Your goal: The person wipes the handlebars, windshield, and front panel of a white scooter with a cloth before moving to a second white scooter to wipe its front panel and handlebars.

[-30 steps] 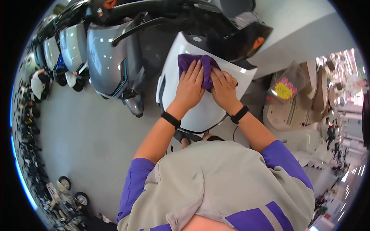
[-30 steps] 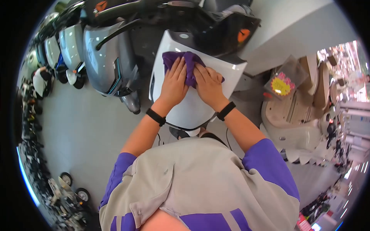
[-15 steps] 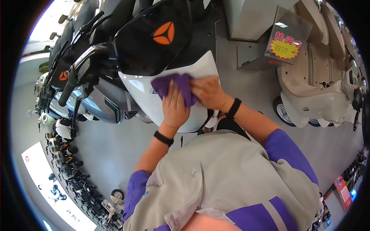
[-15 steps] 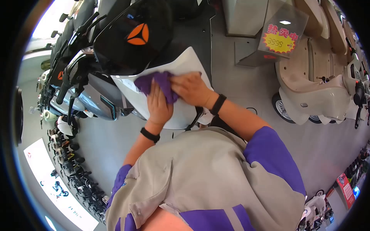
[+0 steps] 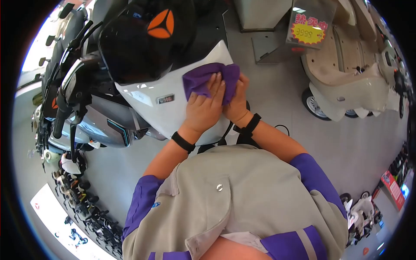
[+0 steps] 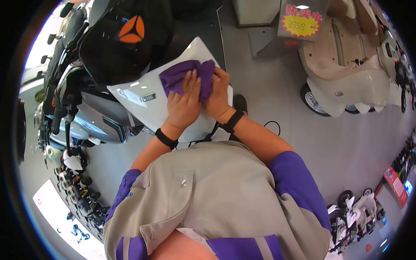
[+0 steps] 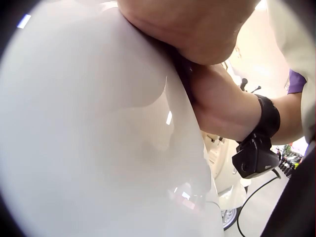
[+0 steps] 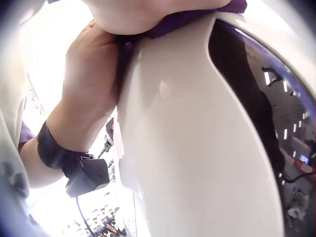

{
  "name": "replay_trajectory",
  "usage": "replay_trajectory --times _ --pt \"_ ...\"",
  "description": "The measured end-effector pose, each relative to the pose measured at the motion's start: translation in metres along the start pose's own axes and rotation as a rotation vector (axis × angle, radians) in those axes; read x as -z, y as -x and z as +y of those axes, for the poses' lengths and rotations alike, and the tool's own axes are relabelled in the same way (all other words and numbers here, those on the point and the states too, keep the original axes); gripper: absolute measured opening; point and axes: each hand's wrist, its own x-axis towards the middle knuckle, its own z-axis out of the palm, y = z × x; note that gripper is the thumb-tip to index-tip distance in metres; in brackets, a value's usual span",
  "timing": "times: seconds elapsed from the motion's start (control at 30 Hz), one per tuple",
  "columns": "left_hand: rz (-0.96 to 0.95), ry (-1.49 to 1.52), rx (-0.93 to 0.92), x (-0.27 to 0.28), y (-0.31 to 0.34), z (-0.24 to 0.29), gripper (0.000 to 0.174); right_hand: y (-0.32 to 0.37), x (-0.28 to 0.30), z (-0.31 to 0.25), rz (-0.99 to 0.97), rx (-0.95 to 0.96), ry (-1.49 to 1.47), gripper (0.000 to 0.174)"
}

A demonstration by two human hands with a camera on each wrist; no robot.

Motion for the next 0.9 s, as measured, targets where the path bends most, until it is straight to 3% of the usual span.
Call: replay_trajectory --times 0.27,0.37,0.5,0.53,0.57,0.67,0.73,0.77,0.87,0.9 --pt "-0.044 0.262 -0.234 0.013 0.101 -0.028 0.043 0.120 -0.034 -0.062 0.103 -0.208 0.365 0.056" --pt "-0.066 0.289 -0.254 0.020 0.155 -0.050 0.045 0.152 -0.049 -0.094 0.007 -0.186 0.382 0.058" --pt "-0.249 0.131 -0.254 0.039 0.142 -0.069 0.049 0.122 -0.049 -0.111 -0.039 -0.030 0.394 0.058" --pt "-0.159 0.129 -0.252 0.041 0.120 -0.068 0.053 0.103 -0.046 -0.109 -0.013 -0.015 0.393 0.060" --pt "-0.252 0.246 -0.157 0.042 0.101 -0.066 0.058 0.086 -0.043 -0.104 0.035 -0.008 0.366 0.062" --pt "-0.089 0.274 -0.281 0.033 0.041 -0.055 0.050 0.048 -0.031 -0.081 0.131 -0.112 0.266 0.061" --pt "-0.061 0.242 -0.323 0.020 0.030 -0.045 0.049 0.054 -0.026 -0.064 0.180 -0.167 0.253 0.060" --pt "-0.137 0.189 -0.325 0.016 0.035 -0.038 0.049 0.061 -0.026 -0.058 0.202 -0.200 0.244 0.060" --pt "-0.322 0.072 -0.347 0.003 0.089 -0.022 0.053 0.130 -0.037 -0.055 0.224 -0.372 0.316 0.060" --pt "-0.278 0.121 -0.379 0.002 0.116 -0.020 0.042 0.160 -0.045 -0.055 0.224 -0.388 0.321 0.060"
